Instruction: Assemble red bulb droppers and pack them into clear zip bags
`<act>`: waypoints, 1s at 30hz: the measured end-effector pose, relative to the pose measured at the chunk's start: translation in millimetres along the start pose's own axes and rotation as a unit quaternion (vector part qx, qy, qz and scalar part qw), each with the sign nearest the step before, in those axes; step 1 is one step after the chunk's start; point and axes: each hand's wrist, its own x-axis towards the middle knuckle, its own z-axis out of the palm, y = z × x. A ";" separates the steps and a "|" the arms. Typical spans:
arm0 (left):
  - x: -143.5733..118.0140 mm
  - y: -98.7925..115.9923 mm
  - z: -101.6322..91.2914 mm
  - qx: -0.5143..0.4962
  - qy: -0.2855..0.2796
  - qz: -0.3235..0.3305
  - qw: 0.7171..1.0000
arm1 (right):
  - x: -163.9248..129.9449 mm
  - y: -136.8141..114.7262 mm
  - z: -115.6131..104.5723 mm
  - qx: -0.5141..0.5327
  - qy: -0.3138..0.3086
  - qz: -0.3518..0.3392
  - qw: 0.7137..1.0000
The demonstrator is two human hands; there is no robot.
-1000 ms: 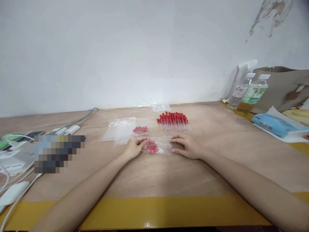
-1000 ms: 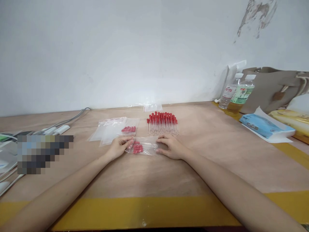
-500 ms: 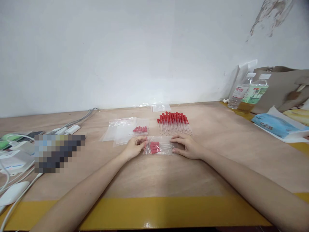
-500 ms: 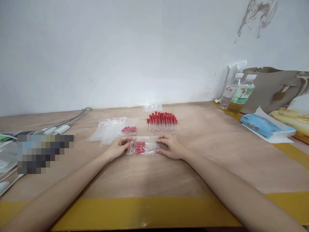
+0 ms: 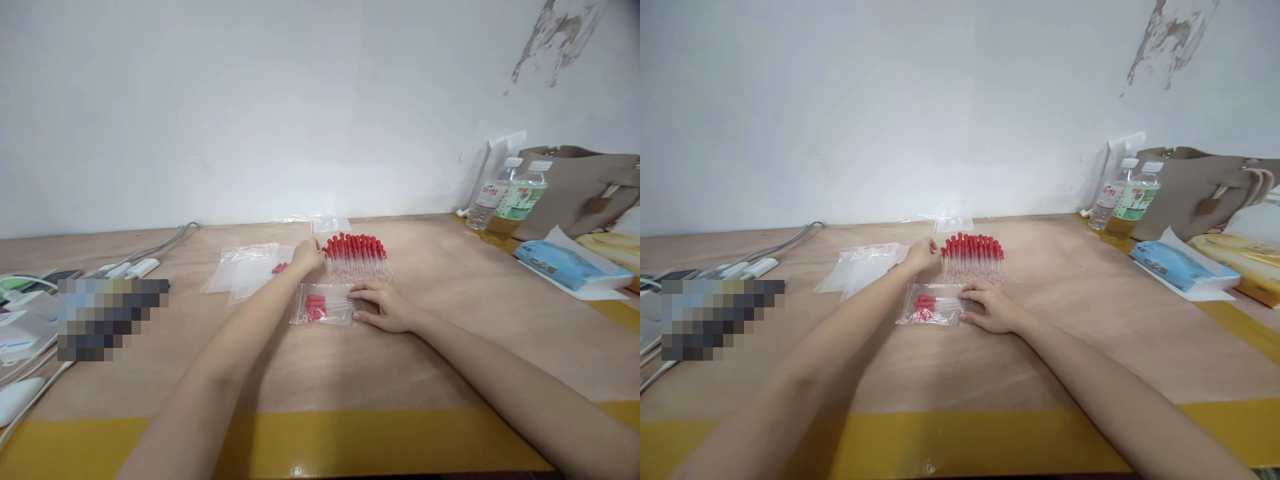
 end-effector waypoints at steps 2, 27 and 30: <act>8.4 2.8 10.5 0.003 -0.002 -0.018 1.000 | -0.2 0.3 0.2 -0.003 -0.003 0.001 1.000; -48.3 -20.3 -68.3 -0.278 0.021 -0.063 0.958 | -1.2 2.3 2.1 0.010 -0.003 0.004 1.000; -84.2 -40.9 -74.3 -0.352 0.146 -0.037 0.924 | -1.3 3.0 2.9 0.002 -0.006 0.008 1.000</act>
